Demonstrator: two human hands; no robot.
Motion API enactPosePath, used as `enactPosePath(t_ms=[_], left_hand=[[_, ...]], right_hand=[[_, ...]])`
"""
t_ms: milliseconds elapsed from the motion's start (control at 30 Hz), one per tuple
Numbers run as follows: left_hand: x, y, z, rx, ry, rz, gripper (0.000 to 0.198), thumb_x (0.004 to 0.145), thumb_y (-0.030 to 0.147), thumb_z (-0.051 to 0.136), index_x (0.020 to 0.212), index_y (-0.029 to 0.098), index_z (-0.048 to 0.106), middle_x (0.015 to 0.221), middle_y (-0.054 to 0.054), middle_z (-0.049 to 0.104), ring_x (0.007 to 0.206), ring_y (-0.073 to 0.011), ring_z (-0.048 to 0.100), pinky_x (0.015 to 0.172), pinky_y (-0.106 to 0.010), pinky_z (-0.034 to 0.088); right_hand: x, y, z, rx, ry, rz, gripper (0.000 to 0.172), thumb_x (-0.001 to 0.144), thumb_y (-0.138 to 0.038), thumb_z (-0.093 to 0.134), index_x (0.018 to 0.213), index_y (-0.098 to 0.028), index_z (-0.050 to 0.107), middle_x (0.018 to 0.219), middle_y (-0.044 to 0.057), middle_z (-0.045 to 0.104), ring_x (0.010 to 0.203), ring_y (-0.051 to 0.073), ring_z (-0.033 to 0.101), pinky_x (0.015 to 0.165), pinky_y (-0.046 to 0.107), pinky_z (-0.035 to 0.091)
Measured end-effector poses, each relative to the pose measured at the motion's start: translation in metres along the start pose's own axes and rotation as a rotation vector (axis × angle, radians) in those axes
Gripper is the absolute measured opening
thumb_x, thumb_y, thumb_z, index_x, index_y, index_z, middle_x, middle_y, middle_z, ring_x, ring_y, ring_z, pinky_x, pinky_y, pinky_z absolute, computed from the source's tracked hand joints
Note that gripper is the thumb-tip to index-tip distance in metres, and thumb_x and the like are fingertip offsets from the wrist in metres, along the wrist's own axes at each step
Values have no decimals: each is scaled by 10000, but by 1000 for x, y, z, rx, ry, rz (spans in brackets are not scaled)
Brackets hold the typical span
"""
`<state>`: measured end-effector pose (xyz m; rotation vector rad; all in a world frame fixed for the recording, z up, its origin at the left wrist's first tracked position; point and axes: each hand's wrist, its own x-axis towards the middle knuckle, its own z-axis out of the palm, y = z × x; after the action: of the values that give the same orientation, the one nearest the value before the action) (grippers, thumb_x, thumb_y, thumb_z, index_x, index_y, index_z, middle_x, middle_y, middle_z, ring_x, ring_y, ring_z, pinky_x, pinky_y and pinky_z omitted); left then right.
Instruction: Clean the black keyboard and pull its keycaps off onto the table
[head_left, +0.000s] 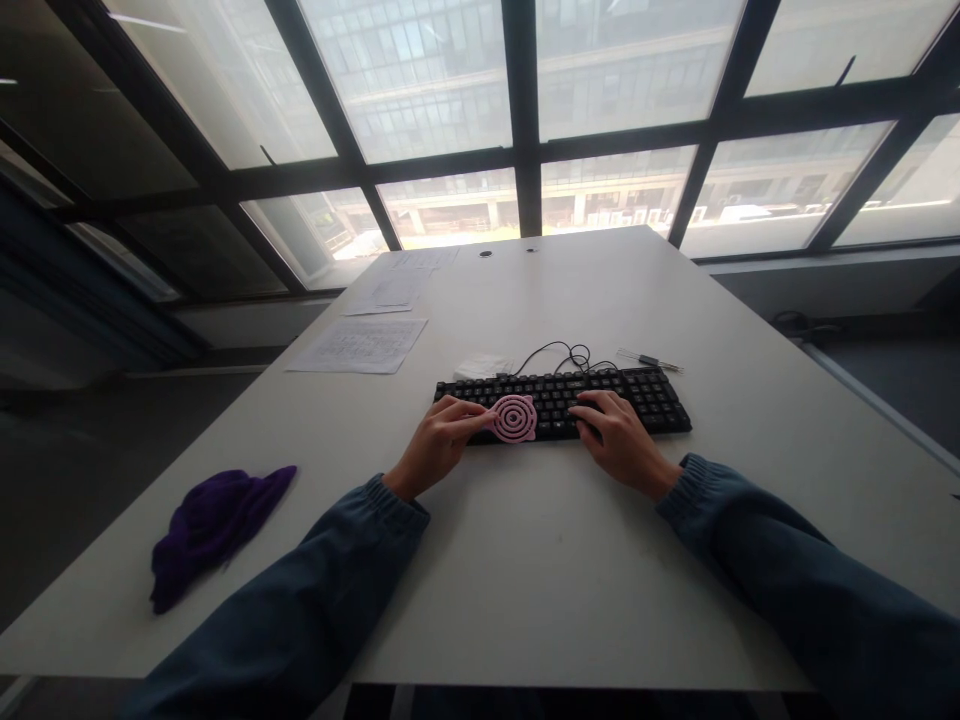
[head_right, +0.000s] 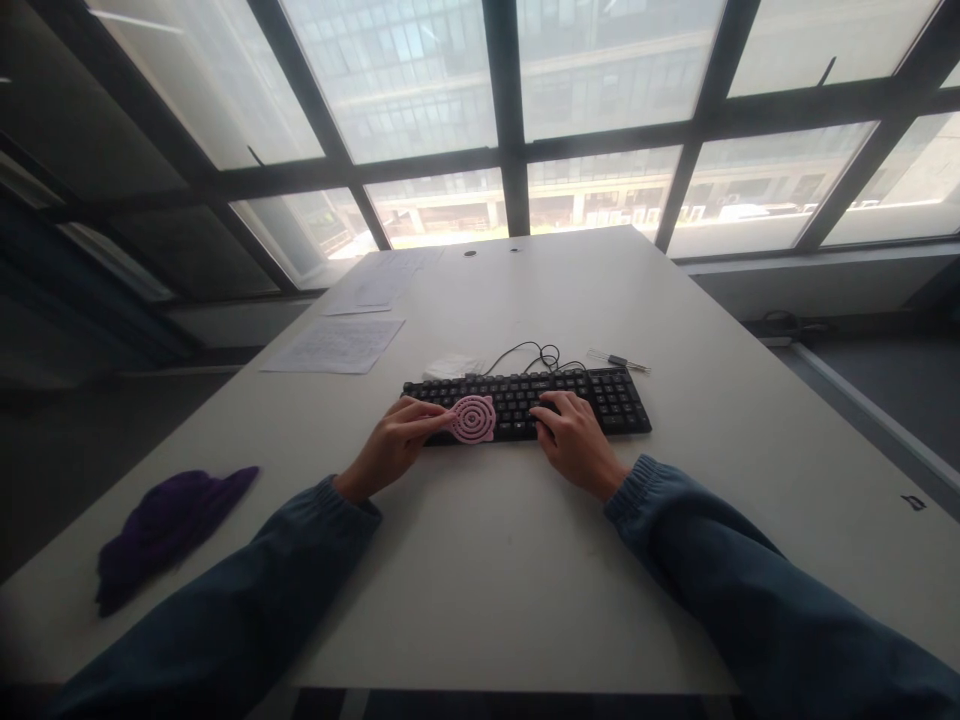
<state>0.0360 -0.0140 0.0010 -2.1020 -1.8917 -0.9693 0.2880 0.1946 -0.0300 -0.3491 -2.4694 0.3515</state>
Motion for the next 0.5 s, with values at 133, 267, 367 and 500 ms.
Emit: enactPosePath(t_ms=[133,267,367,500], left_hand=[[0,-2,-6,11,-14,-7,332,1008,199,514,1272,291,693,1088,-73,726,939,-182,591,830,-344,536],[-3,-10,-17,12,-34,-18,332,1007,204,516,1274,292,692,1073,-69,730,928,-180,598,815,-335,538],[-3,-14,-25,1,-50,-9,327,1005,204,517,1264,288,699,1067,-69,737,929,-184,605,806,-334,540],[-3,-17,-31,-15,-72,-5,304,1003,231,526,1234,282,717,1056,-72,743,914,-186,613,785,-329,547]], right_hand=[[0,1,1,2,14,-3,266,943,-201,534,1137,-210,716,1258,134,628,1183,301,564,998,504,477],[0,1,0,-5,9,-4,265,945,-202,532,1136,-196,715,1262,140,626,1191,304,563,1006,504,477],[0,0,-1,-5,6,-1,267,943,-198,530,1132,-200,719,1259,141,629,1189,308,566,1003,511,480],[1,-1,-2,0,9,4,277,946,-201,524,1145,-209,717,1260,139,632,1189,311,565,1000,522,479]])
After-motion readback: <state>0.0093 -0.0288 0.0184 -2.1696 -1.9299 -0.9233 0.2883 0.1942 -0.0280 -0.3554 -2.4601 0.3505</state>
